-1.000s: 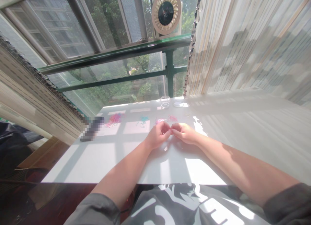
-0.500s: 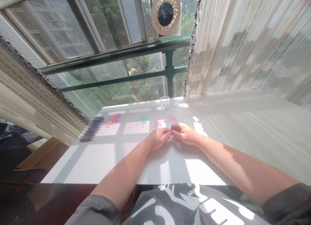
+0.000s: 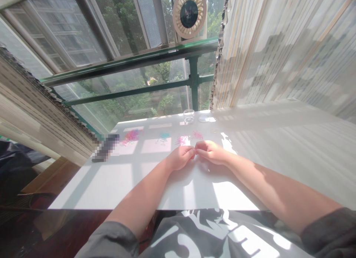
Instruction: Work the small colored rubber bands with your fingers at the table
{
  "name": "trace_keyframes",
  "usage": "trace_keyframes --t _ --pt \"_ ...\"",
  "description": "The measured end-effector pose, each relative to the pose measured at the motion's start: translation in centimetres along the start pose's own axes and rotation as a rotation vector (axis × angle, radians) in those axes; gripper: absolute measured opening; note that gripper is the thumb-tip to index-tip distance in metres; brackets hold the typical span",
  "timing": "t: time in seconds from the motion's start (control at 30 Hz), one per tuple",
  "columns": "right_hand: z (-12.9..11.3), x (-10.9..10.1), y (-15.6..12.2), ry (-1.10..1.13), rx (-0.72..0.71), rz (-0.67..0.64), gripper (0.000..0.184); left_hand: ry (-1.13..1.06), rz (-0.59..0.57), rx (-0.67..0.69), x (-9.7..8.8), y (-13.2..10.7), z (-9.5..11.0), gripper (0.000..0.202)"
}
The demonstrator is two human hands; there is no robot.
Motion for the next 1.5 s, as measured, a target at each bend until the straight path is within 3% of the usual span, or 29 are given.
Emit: trace_keyframes --t 0.83,1.5 --pt "0.12 0.17 0.0 -0.039 0.013 -0.017 0.021 0.039 0.03 -0.018 -0.23 -0.13 0.49 0.034" --pt "-0.45 0.17 -0.19 -0.045 0.027 -0.034 0.023 -0.005 -0.035 -0.006 0.14 0.02 0.14 0.026"
Point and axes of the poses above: each hand's wrist, its own y-axis towards the middle knuckle, its own x-axis out of the palm, z = x × y, the point moved 9 cm from there along y, towards the middle knuckle, and after that the axes turned 1 degree about -x, right-handed, at the moved point
